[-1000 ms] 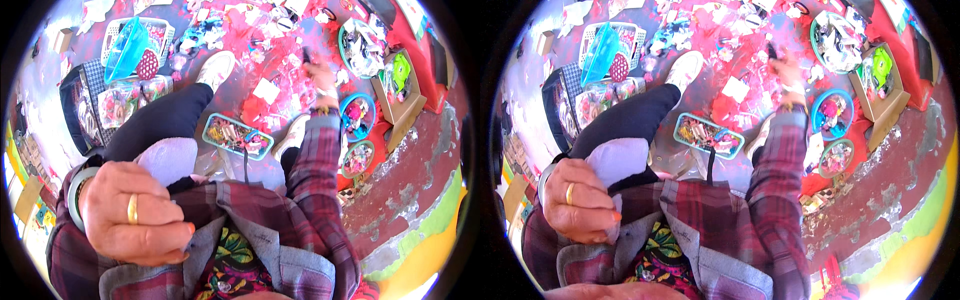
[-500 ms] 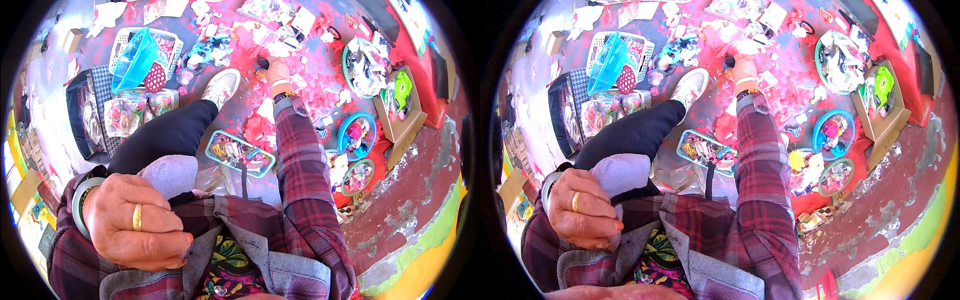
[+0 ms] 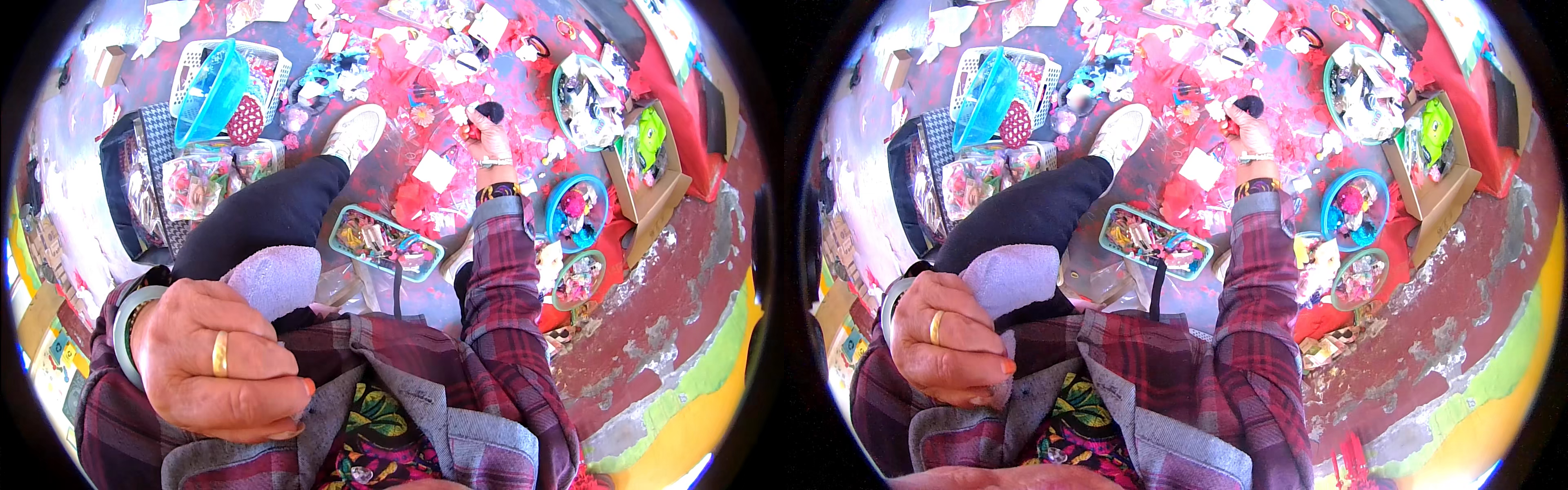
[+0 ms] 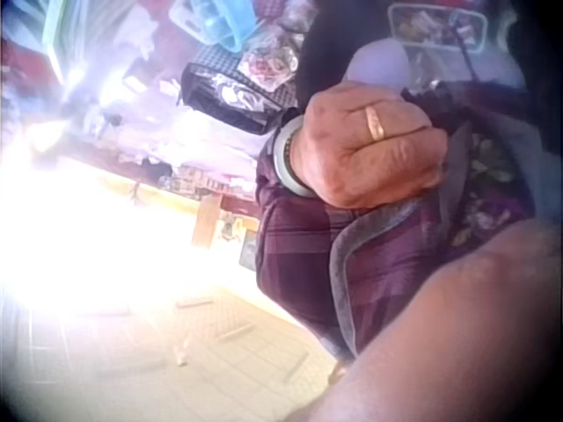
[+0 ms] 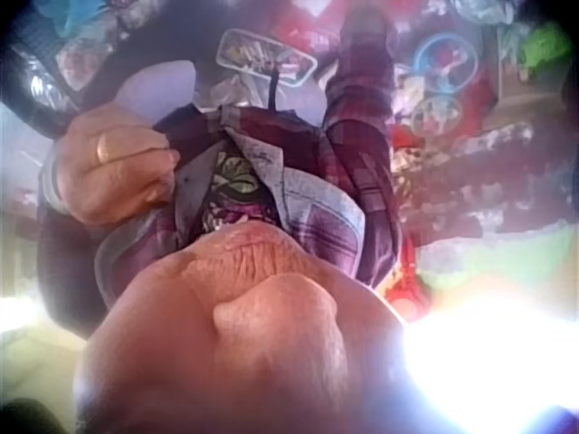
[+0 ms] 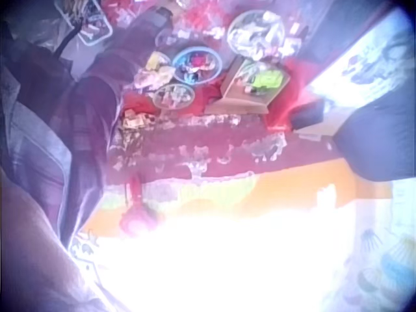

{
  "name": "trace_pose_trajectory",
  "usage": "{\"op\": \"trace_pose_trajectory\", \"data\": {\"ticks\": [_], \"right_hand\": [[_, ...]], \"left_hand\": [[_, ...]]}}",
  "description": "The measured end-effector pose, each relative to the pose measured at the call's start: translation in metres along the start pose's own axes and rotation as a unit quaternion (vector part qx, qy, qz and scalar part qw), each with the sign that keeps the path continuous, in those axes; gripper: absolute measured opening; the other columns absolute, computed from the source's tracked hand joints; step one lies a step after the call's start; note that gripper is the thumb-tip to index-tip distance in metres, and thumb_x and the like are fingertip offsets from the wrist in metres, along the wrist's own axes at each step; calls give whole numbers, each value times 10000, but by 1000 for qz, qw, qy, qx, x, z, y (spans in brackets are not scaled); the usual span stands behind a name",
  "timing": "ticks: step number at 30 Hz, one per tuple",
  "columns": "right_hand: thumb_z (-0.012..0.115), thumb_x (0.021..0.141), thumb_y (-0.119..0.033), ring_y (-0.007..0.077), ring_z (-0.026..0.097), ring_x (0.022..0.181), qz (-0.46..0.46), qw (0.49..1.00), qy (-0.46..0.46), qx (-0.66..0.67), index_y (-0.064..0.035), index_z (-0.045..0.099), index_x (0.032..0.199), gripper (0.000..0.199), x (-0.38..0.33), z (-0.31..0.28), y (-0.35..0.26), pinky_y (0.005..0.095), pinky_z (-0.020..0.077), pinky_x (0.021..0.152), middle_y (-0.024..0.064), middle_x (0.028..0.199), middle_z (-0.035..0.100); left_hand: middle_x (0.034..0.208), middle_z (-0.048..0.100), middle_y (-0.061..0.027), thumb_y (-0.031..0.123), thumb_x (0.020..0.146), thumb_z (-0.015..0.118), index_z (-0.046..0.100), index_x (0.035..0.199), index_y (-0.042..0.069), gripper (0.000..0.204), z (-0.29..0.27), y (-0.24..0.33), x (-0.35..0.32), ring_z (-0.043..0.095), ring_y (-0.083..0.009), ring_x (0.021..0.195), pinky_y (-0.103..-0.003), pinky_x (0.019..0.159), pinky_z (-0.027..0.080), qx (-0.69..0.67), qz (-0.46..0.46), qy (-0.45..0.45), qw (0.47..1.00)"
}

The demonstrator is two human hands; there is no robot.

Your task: The person sits on a cluttered floor and sorts through various small items, including hair accessories and packaged goods. They pick up items one by one, wipe them with a cloth, and place them into a small green basket or onto the floor.

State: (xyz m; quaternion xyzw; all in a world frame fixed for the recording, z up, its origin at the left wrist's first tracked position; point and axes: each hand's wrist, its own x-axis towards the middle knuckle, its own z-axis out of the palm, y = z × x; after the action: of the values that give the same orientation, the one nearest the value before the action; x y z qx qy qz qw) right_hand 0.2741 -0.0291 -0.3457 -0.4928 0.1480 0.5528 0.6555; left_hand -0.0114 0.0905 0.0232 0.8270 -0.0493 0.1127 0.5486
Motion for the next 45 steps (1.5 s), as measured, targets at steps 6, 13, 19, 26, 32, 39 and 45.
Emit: {"op": "trace_pose_trajectory", "data": {"ticks": [6,13,19,26,32,39,45], "right_hand": [[718,666,-135,130,554,597,64,944,-41,-321,-23,593,866,261,-53,0,54,265,438,484,31,672,579],[692,692,-277,190,593,700,189,733,-323,-568,-54,611,967,363,-112,-11,128,315,462,657,58,755,622],[618,718,-328,317,608,773,-280,605,19,-745,-172,637,948,279,6,33,67,410,488,645,156,852,620],[601,726,-291,341,596,829,-197,622,272,-707,-20,615,870,307,61,53,47,427,474,727,199,853,612],[579,698,-139,349,591,828,-159,692,229,-666,-65,631,925,245,58,43,52,375,480,723,189,908,611],[627,657,-270,306,620,774,-102,768,255,-579,-12,638,814,303,64,21,49,381,481,693,190,794,632],[584,728,-213,336,616,762,-217,646,309,-663,19,622,797,245,42,67,75,411,482,669,225,768,616]], "left_hand": [[646,547,-35,119,589,702,621,740,22,197,4,0,5,492,-108,444,-201,352,339,-6,7,13,1000],[648,549,-36,127,595,705,621,740,20,199,2,-1,5,495,-110,446,-202,354,340,-10,5,10,1000],[691,587,-56,185,645,679,633,791,28,219,-2,-3,2,537,-132,503,-215,385,359,-6,10,-9,1000],[719,605,-62,215,671,664,640,814,34,232,-5,-5,0,553,-137,528,-220,398,361,-4,-1,-17,1000],[714,604,-58,210,671,665,640,814,32,230,-7,-4,-1,554,-134,523,-215,394,356,-8,-13,-7,1000],[695,600,-54,208,669,668,640,807,30,227,-6,-5,-1,553,-131,513,-215,387,352,-9,-1,-5,1000],[699,602,-50,211,682,660,642,794,37,207,-6,-3,1,553,-139,526,-224,404,367,-1,-20,-15,1000]]}}
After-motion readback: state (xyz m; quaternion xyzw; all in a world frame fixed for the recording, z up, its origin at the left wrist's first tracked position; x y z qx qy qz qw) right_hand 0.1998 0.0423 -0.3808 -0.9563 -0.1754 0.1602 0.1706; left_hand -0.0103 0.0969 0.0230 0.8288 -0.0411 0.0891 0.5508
